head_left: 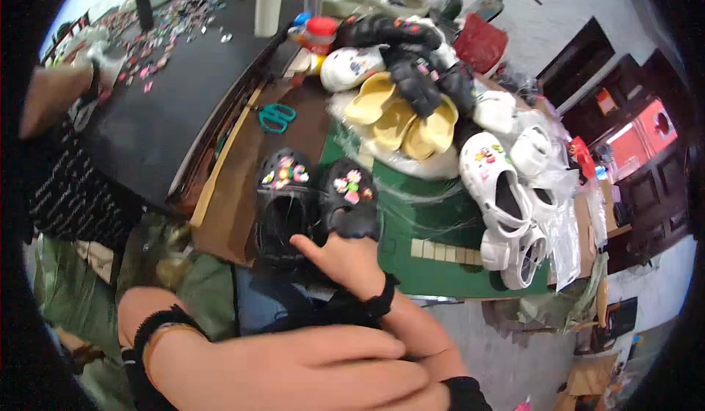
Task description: Attaching decorative charms and pins to foam clogs in a workshop environment.
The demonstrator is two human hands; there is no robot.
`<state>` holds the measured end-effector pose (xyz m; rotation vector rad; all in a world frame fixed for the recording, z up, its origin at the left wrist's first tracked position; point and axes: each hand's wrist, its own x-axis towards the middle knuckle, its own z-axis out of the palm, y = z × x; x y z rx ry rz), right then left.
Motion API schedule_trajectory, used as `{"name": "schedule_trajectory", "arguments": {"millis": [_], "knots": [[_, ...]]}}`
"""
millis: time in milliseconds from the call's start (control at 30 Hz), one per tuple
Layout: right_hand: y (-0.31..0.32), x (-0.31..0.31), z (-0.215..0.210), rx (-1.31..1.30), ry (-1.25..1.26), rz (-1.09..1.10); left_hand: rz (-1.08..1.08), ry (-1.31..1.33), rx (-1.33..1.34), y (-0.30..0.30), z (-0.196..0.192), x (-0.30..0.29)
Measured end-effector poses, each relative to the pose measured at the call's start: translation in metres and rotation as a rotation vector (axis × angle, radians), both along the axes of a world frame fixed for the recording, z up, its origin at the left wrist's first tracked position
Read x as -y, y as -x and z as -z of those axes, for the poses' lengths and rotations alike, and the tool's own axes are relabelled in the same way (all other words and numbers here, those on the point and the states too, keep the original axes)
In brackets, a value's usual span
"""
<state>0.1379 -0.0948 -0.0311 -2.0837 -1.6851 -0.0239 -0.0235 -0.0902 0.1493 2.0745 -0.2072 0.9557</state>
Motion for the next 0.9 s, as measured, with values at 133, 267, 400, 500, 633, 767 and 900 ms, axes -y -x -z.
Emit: {"name": "schedule_trajectory", "arguments": {"millis": [133, 267, 400, 500, 633, 767, 900], "knots": [[-0.026, 0.002, 0.018, -0.047, 0.142, -0.103, -0.091, -0.146, -0.134, 0.018, -0.004, -0.034], [-0.043, -0.013, 0.026, -0.106, 0.129, -0.075, -0.521, 0.106, -0.251, 0.029, 0.068, -0.051], [-0.027, -0.016, 0.002, -0.051, 0.261, -0.16, -0.825, 0.327, -0.304, 0.059, 0.139, -0.055], [-0.048, -0.008, 0.019, -0.046, 0.259, -0.209, -0.755, 0.649, -0.344, 0.045, 0.169, -0.055], [-0.064, -0.017, 0.025, 0.082, -0.176, -0.303, -0.612, 0.569, -0.38, 0.047, 0.182, -0.058], [-0.066, 0.002, -0.02, -0.195, -0.137, -0.335, -0.585, 0.687, -0.303, 0.074, 0.19, -0.067], [-0.126, 0.028, -0.086, -0.534, 0.009, -0.08, -0.519, 0.894, -0.259, 0.076, 0.171, -0.082]]}}
